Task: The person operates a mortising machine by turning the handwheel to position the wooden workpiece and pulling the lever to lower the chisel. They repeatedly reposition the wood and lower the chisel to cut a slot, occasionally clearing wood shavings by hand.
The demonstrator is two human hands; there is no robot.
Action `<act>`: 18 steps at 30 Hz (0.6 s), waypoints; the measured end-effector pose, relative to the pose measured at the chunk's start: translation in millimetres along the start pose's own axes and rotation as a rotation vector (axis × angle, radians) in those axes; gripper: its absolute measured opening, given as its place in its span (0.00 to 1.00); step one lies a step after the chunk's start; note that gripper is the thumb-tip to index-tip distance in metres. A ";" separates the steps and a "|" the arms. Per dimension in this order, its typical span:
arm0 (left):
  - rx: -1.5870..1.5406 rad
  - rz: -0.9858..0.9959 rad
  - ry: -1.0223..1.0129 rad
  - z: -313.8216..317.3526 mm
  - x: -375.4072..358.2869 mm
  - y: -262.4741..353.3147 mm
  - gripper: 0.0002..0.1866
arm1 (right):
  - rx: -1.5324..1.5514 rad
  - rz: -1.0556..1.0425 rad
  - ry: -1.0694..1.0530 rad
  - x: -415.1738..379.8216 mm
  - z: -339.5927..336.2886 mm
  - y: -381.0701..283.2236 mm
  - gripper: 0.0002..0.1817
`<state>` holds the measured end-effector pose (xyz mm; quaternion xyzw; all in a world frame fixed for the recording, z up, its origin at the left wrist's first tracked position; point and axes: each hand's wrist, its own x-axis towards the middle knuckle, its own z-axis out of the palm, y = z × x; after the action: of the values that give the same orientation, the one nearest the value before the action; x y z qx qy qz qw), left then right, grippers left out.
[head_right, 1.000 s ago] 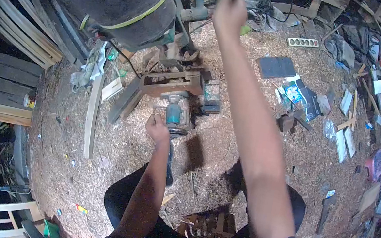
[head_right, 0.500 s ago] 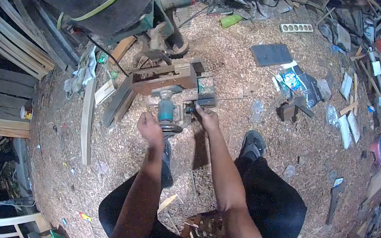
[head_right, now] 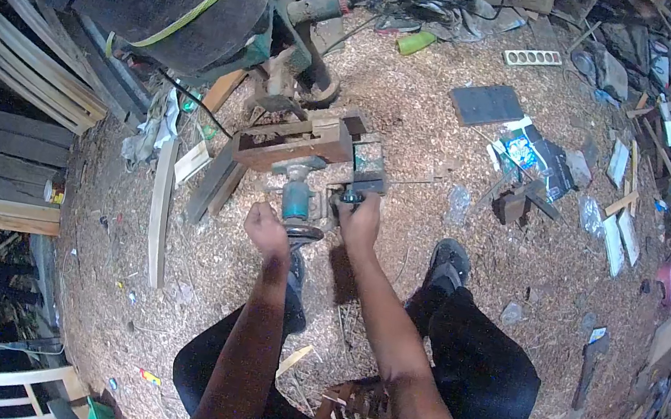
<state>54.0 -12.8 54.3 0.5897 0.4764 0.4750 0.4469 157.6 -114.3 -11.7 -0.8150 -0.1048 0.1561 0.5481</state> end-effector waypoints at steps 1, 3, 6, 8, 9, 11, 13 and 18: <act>-0.007 -0.006 0.005 -0.8 1.7 1.4 0.16 | -0.106 -0.148 0.080 -2.8 3.1 -0.6 0.31; -0.022 -0.029 0.002 -0.6 -1.7 4.0 0.15 | 0.029 -0.068 0.126 -0.6 5.8 6.4 0.32; -0.019 0.003 -0.029 -2.2 -0.8 0.5 0.15 | 0.575 0.439 -0.016 15.9 22.7 33.3 0.35; 0.037 0.024 -0.005 0.3 -1.6 2.8 0.16 | 0.458 0.349 -0.034 16.9 22.4 46.0 0.37; 0.068 0.036 0.009 1.1 -0.8 3.6 0.17 | 0.403 0.304 -0.045 14.1 12.2 25.2 0.38; 0.002 0.023 -0.011 1.1 -2.6 3.2 0.17 | 0.004 0.083 0.021 13.5 13.7 21.0 0.39; -0.023 0.031 -0.010 0.4 -4.8 8.2 0.17 | -0.141 -0.109 0.135 12.1 25.1 14.1 0.40; -0.014 0.014 0.011 -2.3 -0.4 0.5 0.15 | 0.840 0.635 -0.308 28.4 19.3 48.0 0.35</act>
<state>51.8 -13.1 55.1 0.5874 0.4712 0.4847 0.4449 176.8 -106.2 -66.8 -0.4852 0.1386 0.4600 0.7306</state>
